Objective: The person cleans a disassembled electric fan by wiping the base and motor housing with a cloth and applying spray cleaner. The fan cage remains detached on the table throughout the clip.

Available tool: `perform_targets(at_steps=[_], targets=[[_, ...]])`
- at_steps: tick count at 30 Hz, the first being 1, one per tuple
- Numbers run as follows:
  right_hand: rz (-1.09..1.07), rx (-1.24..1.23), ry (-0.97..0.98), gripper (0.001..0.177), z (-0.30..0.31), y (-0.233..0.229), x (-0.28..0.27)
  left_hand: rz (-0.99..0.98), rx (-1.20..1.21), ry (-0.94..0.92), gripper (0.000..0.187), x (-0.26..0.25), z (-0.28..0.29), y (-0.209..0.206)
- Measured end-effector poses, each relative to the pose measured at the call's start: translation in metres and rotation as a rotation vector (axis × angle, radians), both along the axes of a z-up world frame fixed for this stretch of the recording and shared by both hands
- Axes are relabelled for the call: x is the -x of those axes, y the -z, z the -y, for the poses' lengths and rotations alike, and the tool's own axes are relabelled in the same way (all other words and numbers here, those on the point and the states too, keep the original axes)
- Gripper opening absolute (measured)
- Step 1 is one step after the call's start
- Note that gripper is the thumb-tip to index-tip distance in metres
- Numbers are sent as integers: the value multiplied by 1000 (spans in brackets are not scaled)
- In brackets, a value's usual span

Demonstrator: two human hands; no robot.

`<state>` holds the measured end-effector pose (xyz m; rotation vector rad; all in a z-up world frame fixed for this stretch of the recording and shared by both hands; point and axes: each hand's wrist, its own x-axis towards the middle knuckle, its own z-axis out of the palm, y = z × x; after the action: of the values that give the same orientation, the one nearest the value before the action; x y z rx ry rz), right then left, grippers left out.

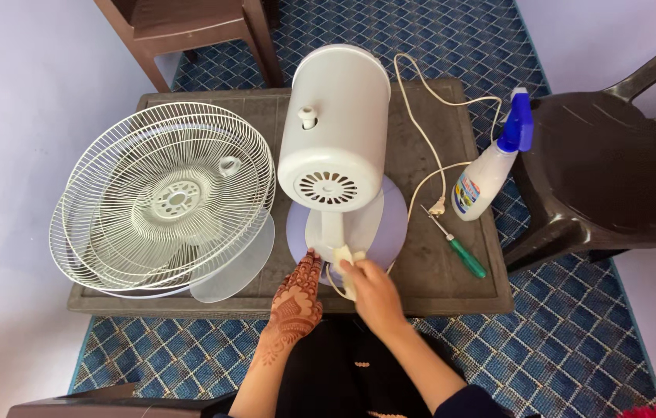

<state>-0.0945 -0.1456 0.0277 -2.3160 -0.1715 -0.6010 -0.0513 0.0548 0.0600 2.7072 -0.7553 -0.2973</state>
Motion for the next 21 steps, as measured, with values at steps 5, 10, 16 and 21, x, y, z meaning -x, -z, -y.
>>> perform_targets(at_steps=[5,10,16,21], targets=[[25,-122,161,37,5,-13,-4,-45,-58,-28,84,-3,0,-3],[-156,-24,132,52,10,-28,-4,-6,-172,-12,81,-6,-6,1],[-357,49,5,80,20,-42,6,68,-92,1,69,-10,-7,11],[-354,67,-14,84,21,-47,9,111,-63,-27,69,-13,-2,27]])
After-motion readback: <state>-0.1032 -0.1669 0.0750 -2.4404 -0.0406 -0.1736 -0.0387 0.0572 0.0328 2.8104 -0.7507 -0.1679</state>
